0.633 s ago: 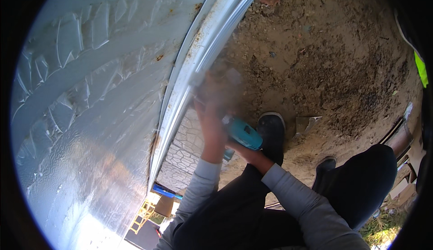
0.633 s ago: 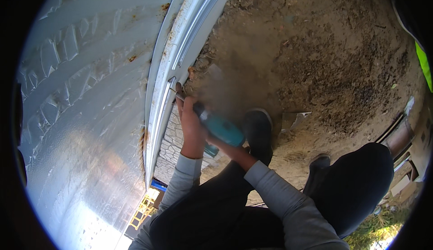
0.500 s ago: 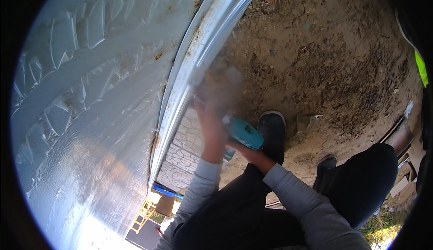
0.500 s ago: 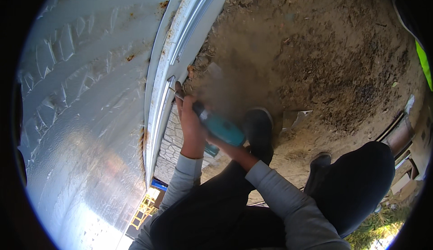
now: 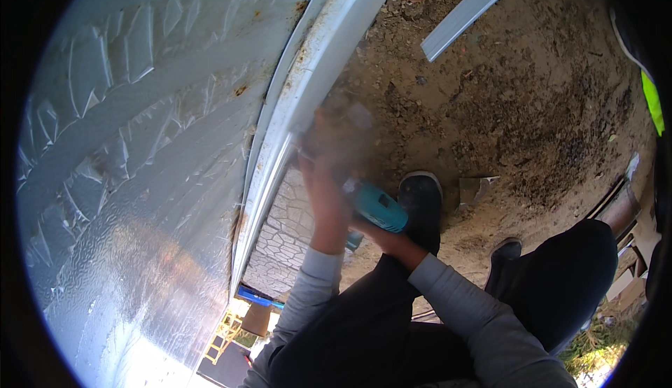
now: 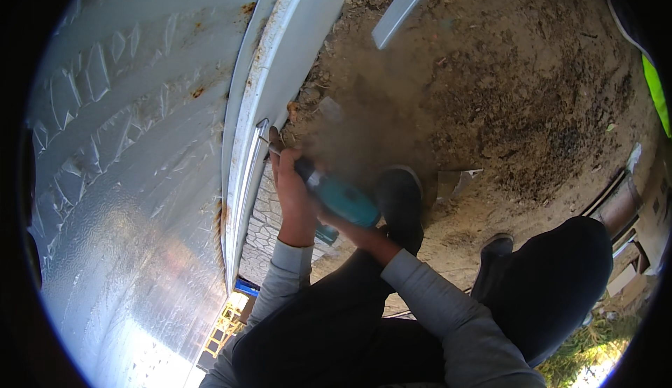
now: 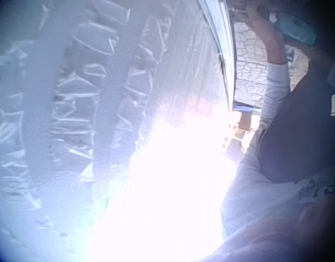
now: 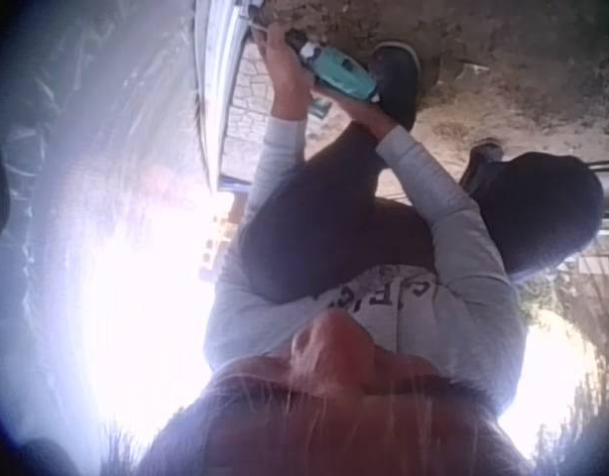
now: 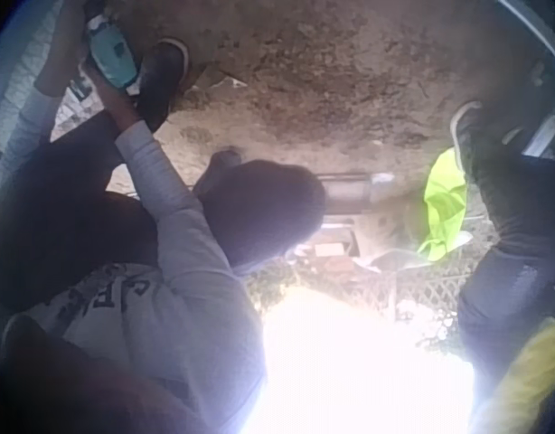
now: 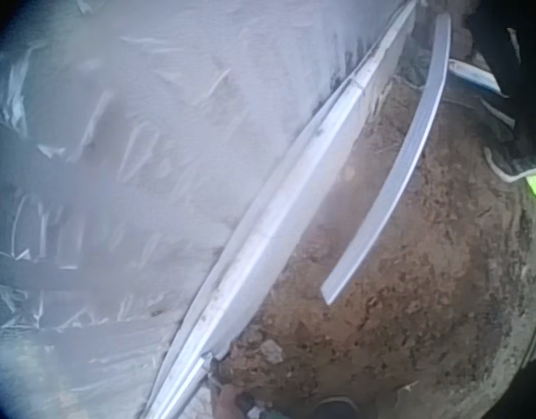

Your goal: The person uses a cordless drill to fasten a long metal trim strip along the base of a translucent wall. They move along the wall, repositioning items like a large pot and a plastic bag to reach new sections, and continue drilling screws into the trim at regular intervals.

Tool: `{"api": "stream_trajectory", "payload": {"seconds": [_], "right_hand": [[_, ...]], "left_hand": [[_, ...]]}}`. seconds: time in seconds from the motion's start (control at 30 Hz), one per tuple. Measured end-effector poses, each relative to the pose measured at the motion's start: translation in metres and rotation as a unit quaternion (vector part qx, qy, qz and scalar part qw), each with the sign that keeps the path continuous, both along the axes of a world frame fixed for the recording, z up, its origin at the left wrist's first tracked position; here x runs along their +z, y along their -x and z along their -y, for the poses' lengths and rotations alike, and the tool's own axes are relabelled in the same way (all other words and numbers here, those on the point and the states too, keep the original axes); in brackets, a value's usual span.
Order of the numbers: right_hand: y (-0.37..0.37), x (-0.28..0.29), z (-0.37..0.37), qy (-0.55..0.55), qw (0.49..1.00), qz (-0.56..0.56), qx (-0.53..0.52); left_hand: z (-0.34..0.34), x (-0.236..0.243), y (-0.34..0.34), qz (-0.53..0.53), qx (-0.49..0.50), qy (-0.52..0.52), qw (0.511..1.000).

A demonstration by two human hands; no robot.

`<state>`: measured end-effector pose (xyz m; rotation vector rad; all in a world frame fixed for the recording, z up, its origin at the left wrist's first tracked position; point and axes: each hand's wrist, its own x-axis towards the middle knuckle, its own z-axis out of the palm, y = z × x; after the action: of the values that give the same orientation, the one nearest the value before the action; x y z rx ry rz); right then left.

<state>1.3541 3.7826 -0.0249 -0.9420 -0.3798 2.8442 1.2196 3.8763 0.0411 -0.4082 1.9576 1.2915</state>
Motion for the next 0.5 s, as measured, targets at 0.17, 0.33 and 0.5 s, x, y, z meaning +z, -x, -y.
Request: {"api": "stream_trajectory", "payload": {"seconds": [0.17, 0.33, 0.5], "right_hand": [[0.003, -0.004, 0.008, 0.007, 1.0, 0.008, -0.011], [0.002, -0.008, 0.012, 0.011, 1.0, 0.014, -0.004], [0.003, -0.007, 0.014, 0.022, 0.999, 0.035, -0.012]], "left_hand": [[0.0, 0.002, 0.002, 0.019, 0.011, -0.022, 1.0], [0.002, -0.002, 0.007, -0.004, -0.054, -0.048, 0.997], [0.022, -0.016, 0.006, -0.001, -0.044, -0.096, 0.994]]}}
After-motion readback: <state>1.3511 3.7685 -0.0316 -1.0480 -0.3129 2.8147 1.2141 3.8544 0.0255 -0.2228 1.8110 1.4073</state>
